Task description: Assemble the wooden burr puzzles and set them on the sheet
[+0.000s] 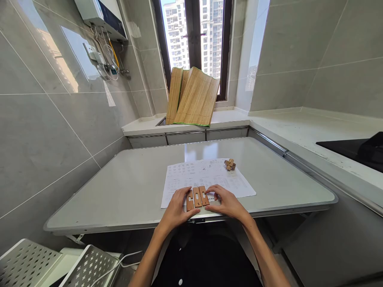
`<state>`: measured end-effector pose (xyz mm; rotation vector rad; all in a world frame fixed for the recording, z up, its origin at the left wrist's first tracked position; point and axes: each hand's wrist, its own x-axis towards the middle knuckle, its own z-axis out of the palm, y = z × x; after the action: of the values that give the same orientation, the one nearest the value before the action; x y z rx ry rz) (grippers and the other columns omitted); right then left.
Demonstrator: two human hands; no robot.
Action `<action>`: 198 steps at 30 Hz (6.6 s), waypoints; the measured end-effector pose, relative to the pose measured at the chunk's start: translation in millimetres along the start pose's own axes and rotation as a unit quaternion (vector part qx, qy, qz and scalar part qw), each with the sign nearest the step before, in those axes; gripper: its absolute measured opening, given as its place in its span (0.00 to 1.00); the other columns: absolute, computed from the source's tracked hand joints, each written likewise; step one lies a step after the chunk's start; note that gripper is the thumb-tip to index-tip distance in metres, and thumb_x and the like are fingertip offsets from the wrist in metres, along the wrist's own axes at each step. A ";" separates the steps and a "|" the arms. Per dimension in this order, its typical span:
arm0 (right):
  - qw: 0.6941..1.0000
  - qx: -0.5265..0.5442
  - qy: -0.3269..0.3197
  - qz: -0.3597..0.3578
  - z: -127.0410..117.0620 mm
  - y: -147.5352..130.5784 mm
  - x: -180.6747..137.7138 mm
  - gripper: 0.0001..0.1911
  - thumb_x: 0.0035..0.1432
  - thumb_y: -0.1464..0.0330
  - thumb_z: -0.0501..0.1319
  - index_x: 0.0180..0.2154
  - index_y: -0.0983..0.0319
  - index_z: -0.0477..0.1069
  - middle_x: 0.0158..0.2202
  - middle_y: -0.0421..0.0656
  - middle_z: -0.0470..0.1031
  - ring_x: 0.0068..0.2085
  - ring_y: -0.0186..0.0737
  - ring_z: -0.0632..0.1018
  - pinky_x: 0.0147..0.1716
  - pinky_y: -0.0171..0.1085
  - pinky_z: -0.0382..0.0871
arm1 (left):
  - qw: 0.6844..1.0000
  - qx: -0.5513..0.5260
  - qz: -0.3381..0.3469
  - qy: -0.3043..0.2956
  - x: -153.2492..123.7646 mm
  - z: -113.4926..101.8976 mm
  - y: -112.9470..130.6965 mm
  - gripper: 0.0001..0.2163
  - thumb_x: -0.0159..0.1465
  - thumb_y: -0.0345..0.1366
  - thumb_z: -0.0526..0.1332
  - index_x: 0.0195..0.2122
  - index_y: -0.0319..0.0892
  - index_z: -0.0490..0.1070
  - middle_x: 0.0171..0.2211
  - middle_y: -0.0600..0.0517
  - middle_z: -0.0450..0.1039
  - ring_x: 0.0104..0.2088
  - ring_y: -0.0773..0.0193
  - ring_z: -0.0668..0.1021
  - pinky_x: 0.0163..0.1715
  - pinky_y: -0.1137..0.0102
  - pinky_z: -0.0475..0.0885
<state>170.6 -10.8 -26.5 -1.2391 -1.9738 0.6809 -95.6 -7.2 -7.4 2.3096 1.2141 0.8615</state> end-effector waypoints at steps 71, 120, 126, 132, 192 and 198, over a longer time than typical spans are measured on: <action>0.997 0.057 0.051 -0.024 34.3 -17.3 20.1 0.35 0.53 0.56 0.75 0.59 0.53 0.67 0.61 0.47 0.63 0.62 0.51 0.72 0.63 0.51 0.69 | 0.981 0.103 -0.102 0.132 3.1 13.7 -18.0 0.13 0.67 0.36 0.65 0.52 0.43 0.72 0.45 0.46 0.77 0.48 0.50 0.78 0.50 0.54 0.70; 0.993 0.050 0.090 -0.066 38.2 -18.6 19.9 0.37 0.58 0.69 0.66 0.66 0.47 0.58 0.65 0.48 0.54 0.35 0.36 0.75 0.37 0.46 0.81 | 0.995 0.010 -0.076 0.058 0.0 1.3 9.2 0.13 0.75 0.45 0.54 0.39 0.48 0.75 0.33 0.52 0.82 0.33 0.57 0.81 0.34 0.69 0.67; 0.992 0.016 0.086 -0.091 38.0 -25.0 19.6 0.36 0.62 0.70 0.64 0.67 0.48 0.55 0.65 0.50 0.54 0.33 0.35 0.74 0.36 0.45 0.81 | 0.996 -0.001 -0.073 0.054 -0.5 0.5 10.7 0.13 0.75 0.45 0.54 0.39 0.47 0.74 0.33 0.52 0.81 0.32 0.59 0.80 0.34 0.69 0.66; 0.986 -0.024 0.089 -0.138 38.1 -27.0 18.9 0.35 0.64 0.73 0.61 0.68 0.50 0.55 0.65 0.52 0.55 0.45 0.44 0.78 0.41 0.48 0.82 | 0.996 -0.021 -0.073 0.049 -0.6 0.2 10.6 0.14 0.75 0.46 0.53 0.41 0.46 0.74 0.35 0.51 0.82 0.33 0.59 0.81 0.34 0.70 0.68; 0.970 -0.098 0.116 -0.189 45.1 -32.9 7.6 0.09 0.75 0.67 0.56 0.49 0.57 0.74 0.39 0.44 0.81 0.35 0.43 0.82 0.34 0.39 0.73 | 0.986 -0.152 -0.042 -0.052 -0.2 -6.5 5.4 0.16 0.77 0.46 0.47 0.53 0.43 0.69 0.46 0.46 0.79 0.44 0.56 0.79 0.46 0.64 0.71; 0.973 -0.065 0.157 -0.154 53.0 -27.0 5.5 0.08 0.74 0.67 0.55 0.47 0.58 0.72 0.39 0.45 0.80 0.34 0.42 0.82 0.35 0.40 0.77 | 0.989 -0.124 -0.057 -0.053 -0.5 -3.0 6.2 0.18 0.76 0.50 0.48 0.43 0.42 0.69 0.32 0.49 0.76 0.32 0.58 0.76 0.34 0.67 0.68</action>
<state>112.8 -20.2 -37.9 -1.0098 -1.9050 0.1897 -94.1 -10.8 -1.7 2.0412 1.1143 0.7889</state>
